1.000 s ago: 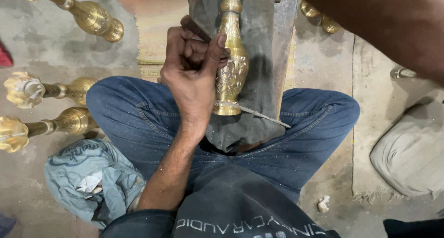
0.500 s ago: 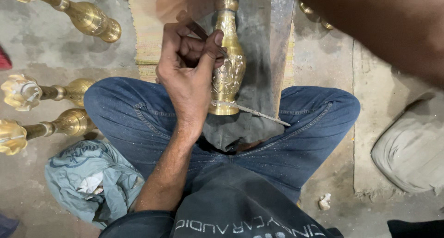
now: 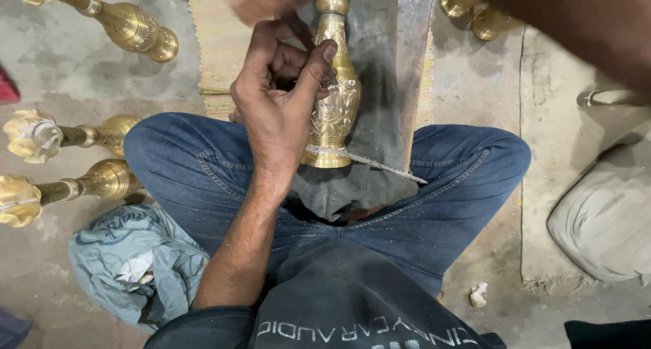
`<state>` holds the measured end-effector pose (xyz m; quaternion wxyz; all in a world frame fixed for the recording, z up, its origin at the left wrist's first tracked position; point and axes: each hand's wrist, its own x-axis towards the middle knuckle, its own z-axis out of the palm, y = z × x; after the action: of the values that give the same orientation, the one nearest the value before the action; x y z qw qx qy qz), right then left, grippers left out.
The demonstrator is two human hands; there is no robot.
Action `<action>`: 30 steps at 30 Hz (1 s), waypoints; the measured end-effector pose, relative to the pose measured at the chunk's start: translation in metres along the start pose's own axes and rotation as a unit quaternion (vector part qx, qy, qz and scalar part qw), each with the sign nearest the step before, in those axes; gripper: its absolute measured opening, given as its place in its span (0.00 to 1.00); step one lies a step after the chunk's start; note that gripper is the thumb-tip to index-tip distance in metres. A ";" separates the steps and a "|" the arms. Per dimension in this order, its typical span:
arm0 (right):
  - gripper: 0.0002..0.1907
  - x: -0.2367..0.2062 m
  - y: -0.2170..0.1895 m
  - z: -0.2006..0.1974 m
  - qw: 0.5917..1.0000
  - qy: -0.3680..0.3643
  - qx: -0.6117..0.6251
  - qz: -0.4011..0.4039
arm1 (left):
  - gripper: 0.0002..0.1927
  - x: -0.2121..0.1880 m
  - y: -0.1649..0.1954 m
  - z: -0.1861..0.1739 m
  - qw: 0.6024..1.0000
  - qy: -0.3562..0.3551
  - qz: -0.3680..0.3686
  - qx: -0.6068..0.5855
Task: The person sits cross-legged on the floor with a brass vase held against a cloth-covered support, and engraves decorative patterns into its surface. They hold a chisel against the vase and strike it with a wooden mallet, rotating the vase to work on different areas of the pattern.
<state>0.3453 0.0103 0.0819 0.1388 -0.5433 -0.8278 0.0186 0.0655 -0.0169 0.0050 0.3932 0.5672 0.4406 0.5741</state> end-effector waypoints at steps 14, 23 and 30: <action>0.11 -0.007 0.004 0.004 1.000 0.003 0.012 0.014 | 0.14 0.003 0.008 -0.001 0.998 -0.028 0.023 0.049; 0.11 -0.012 0.008 0.008 1.000 0.008 0.012 0.016 | 0.10 0.004 0.010 -0.003 0.999 -0.041 0.018 0.009; 0.11 -0.015 0.010 0.009 1.000 0.006 0.008 0.013 | 0.13 0.003 0.007 -0.004 0.999 -0.034 -0.002 0.004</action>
<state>0.3577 0.0023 0.0687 0.1482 -0.5532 -0.8194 0.0235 0.0617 -0.0161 0.0125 0.4071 0.5869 0.4304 0.5519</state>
